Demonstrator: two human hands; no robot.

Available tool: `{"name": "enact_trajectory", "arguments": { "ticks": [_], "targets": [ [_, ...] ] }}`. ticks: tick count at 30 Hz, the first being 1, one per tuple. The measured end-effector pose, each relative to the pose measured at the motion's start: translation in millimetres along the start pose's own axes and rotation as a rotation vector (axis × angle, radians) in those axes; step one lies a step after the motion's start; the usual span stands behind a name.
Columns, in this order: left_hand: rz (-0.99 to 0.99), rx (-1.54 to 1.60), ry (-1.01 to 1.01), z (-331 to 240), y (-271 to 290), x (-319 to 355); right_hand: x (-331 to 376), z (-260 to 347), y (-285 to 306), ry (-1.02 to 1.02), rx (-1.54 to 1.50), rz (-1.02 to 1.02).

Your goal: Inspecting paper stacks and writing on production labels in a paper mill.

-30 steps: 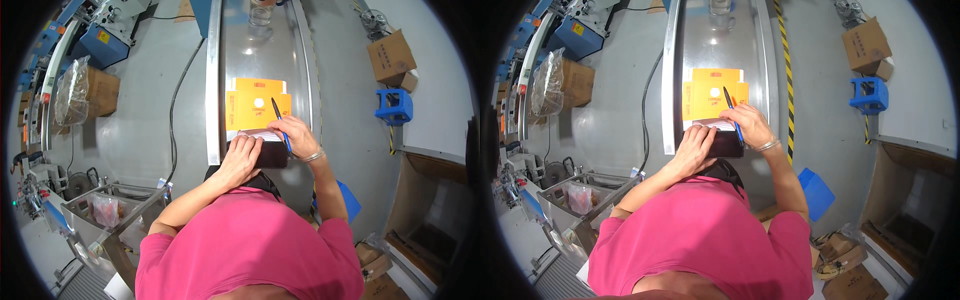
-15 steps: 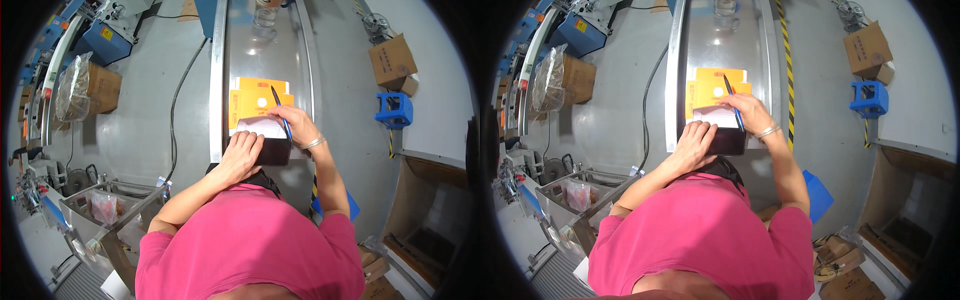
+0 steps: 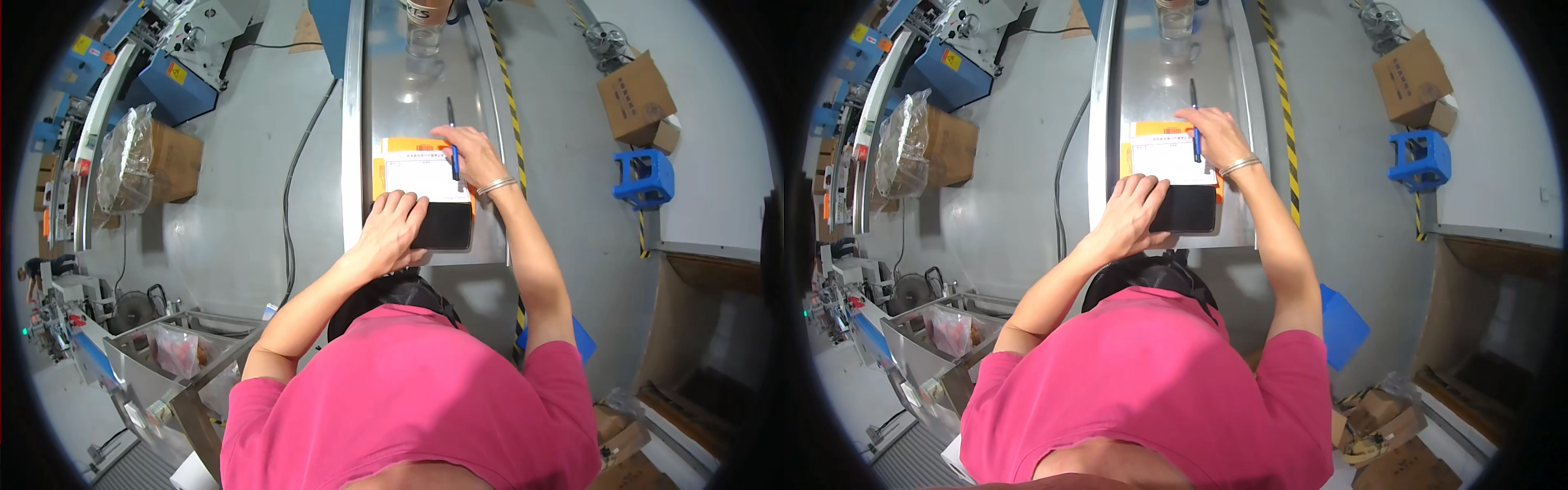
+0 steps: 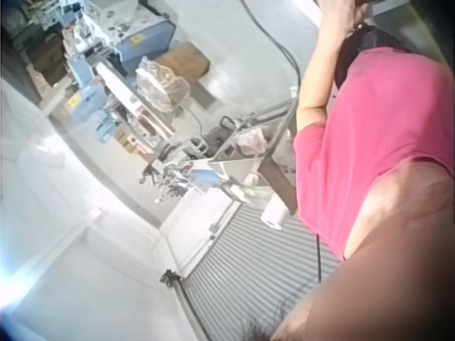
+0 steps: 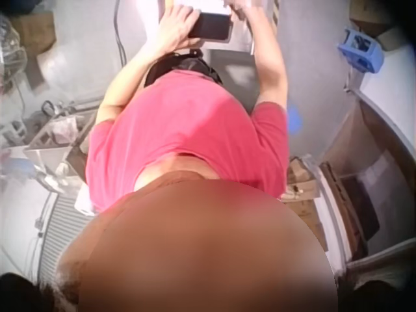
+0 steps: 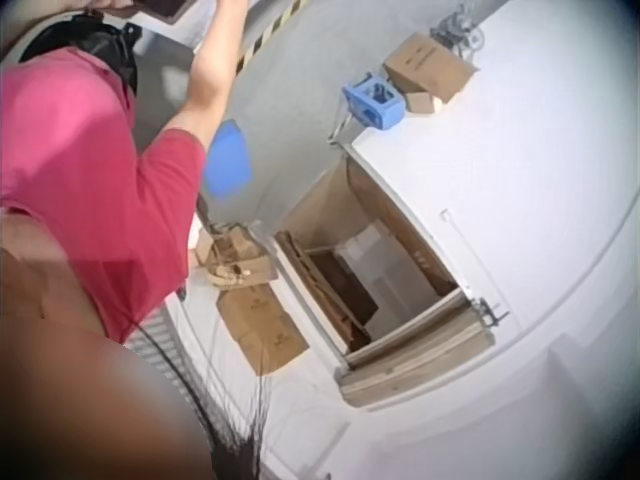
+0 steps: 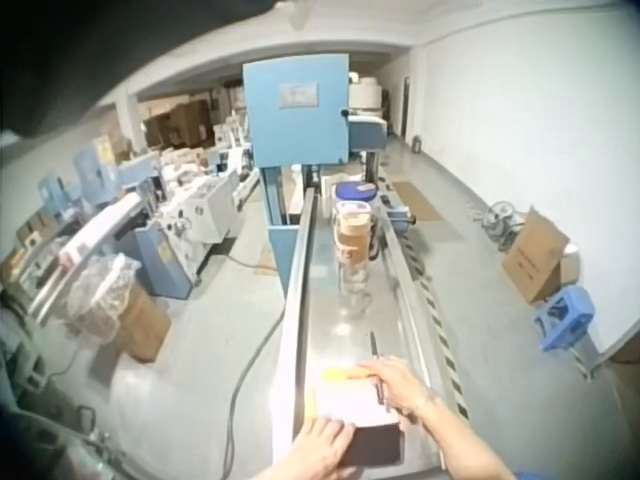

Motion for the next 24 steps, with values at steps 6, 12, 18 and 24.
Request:
{"name": "enact_trajectory", "arguments": {
  "ticks": [6,12,18,24],
  "targets": [
    [-0.013,0.084,0.014,4,10,-4,21,-12,43,-0.250,-0.153,-0.178],
    [-0.192,0.101,0.110,39,41,-36,40,-16,74,-0.347,-0.247,-0.375],
    [0.062,0.017,0.156,60,-2,-55,49,-10,72,-0.368,-0.245,-0.355],
    [0.128,-0.109,0.224,80,-31,-47,57,-6,66,-0.354,-0.268,-0.286]
  ]
}}
Point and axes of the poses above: each hand's wrist, its own x-axis away from the middle knuckle, its own y-axis out of the back of the hand, z = x × y, the point moved 9 cm from there along -x, towards the middle knuckle, and after that the axes turned 4 degrees about x, right-handed, at the moved point
